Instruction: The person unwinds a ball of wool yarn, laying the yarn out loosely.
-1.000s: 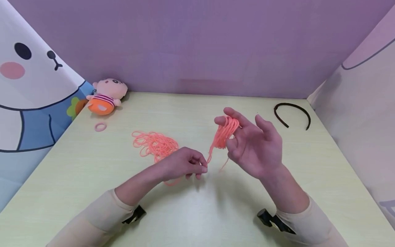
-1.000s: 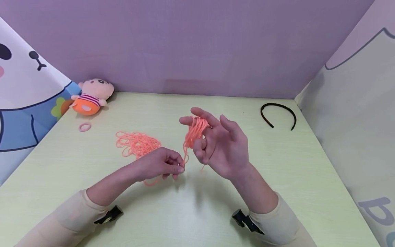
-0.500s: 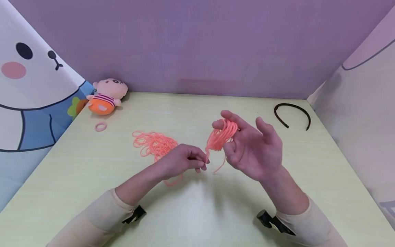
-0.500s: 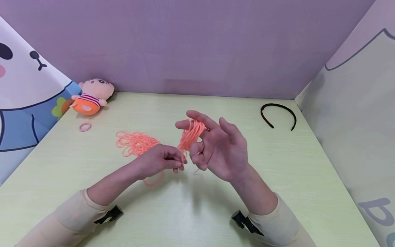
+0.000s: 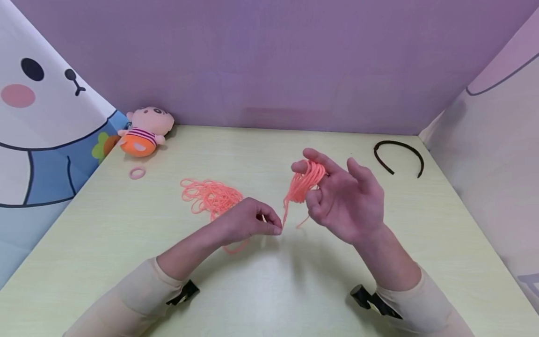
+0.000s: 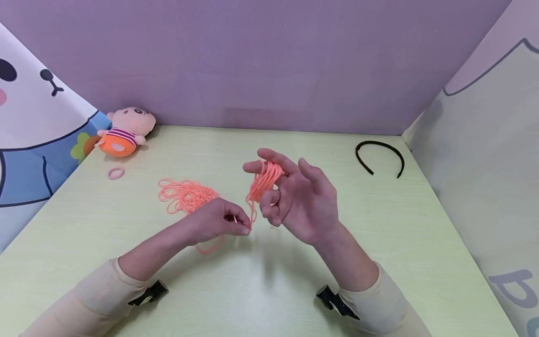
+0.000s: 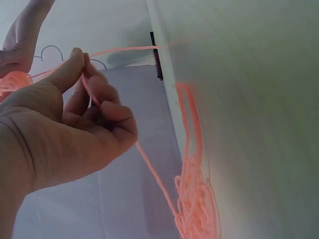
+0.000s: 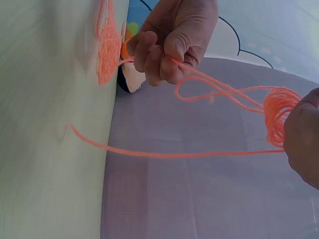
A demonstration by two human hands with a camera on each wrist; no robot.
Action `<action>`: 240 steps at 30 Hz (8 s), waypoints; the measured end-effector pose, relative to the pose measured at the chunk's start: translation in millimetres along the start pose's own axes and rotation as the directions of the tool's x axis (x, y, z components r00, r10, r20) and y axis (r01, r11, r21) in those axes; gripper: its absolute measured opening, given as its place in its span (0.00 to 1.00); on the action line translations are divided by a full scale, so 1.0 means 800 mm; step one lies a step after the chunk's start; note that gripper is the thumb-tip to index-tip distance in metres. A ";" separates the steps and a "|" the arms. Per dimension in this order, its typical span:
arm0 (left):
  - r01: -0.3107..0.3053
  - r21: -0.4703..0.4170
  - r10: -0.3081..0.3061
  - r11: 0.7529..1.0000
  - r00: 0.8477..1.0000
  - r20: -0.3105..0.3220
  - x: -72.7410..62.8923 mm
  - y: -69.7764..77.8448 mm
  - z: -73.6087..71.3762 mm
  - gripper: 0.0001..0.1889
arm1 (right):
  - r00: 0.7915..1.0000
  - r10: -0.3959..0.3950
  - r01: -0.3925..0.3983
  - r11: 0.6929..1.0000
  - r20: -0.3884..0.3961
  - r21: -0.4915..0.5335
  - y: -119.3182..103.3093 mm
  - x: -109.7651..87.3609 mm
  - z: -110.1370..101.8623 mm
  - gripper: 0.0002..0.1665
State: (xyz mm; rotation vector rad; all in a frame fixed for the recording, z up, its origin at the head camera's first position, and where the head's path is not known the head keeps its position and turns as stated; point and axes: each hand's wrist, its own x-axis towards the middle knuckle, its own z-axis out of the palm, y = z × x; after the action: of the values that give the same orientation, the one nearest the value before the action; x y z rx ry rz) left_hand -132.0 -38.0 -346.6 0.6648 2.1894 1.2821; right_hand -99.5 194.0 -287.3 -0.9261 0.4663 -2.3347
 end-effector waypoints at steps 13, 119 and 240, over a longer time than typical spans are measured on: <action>-0.003 -0.126 0.003 0.992 1.000 -0.001 0.002 0.000 0.002 0.07 | 0.999 0.030 -0.030 1.000 0.023 0.001 0.007 0.000 0.002 0.32; -0.156 -0.294 -0.183 0.943 0.493 -0.851 -0.034 0.002 -0.149 0.16 | 0.556 -0.200 -0.213 0.904 -0.807 -0.371 -0.016 0.006 -0.003 0.20; -0.132 0.074 0.141 0.988 0.983 -0.118 -0.011 0.023 -0.028 0.13 | 0.620 -0.137 -0.276 0.883 -0.773 -0.379 0.002 0.009 0.012 0.12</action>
State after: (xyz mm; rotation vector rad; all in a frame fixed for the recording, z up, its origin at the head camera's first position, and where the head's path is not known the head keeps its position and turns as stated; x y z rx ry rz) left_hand -137.0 -49.6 -319.3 0.7938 2.3292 1.3563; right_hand -96.0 187.2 -278.0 0.0485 1.4535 -2.4923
